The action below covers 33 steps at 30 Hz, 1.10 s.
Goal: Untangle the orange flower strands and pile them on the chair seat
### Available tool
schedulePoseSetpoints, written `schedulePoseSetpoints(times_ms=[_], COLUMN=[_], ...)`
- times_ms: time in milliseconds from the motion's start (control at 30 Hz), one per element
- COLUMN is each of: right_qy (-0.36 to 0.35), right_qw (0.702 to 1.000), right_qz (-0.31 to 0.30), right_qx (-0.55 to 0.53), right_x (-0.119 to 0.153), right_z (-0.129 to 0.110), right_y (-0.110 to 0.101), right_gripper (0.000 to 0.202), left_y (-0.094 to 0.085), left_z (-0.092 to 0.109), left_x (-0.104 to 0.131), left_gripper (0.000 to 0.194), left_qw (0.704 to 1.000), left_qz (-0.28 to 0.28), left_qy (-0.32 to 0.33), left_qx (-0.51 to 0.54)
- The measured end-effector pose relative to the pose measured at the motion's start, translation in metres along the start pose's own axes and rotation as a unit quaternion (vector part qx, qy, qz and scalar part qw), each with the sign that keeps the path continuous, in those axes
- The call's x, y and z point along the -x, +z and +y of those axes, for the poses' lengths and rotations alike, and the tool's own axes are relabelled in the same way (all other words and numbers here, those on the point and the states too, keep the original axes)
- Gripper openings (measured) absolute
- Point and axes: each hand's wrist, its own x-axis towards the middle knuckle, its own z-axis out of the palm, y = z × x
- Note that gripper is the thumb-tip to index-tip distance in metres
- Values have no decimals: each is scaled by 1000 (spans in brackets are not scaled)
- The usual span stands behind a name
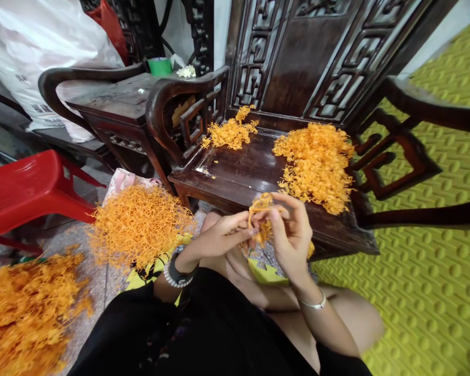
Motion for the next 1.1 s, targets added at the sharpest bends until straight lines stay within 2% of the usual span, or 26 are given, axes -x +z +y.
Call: schedulePoseSetpoints(times_ms=[100,167,267,367,433,500,600,633,700,767,833,900,967,1067,1100], right_qy=[-36,-61,-91,-83,-75,-93,-134,-137,-115,-54,47,125,143,112,109], right_qw=[999,996,991,985,983,980,972,974,981,981,961,928,912,928,936], right_qz=[24,18,-54,-122,-122,-100,-77,-80,-125,-187,-219,-195,-142,-43,-13], right_qx=[21,55,82,93,115,146,176,165,98,-21,-164,-292,-357,-354,-334], right_x=[9,14,18,20,20,21,23,24,28,34,41,47,49,45,42], right_z=[10,17,23,21,17,13,6,3,-4,-11,-16,-17,-14,-8,-7], right_y=[-5,-11,-21,-25,-25,-24,-26,-29,-36,-44,-49,-51,-48,-42,-40], right_gripper=[27,34,43,48,37,20,16,16,15,20,31,36,36,43,47], left_y=[5,8,14,18,20,21,24,25,31,38,46,53,57,59,59], left_z=[-4,-10,-19,-22,-23,-23,-27,-28,-32,-35,-36,-35,-35,-32,-30], left_x=[2,5,8,10,9,9,10,10,11,12,11,9,6,4,5], left_gripper=[24,24,23,24,26,30,40,42,42,37,33,34,37,38,39], left_qw=[998,995,989,986,986,984,978,977,975,971,968,965,962,958,961], left_qz=[46,64,101,92,89,120,160,168,180,182,173,165,172,224,226], left_qy=[19,24,42,52,48,36,27,32,61,108,157,184,190,162,147], left_qx=[30,67,102,127,131,129,129,125,116,108,95,88,89,77,59])
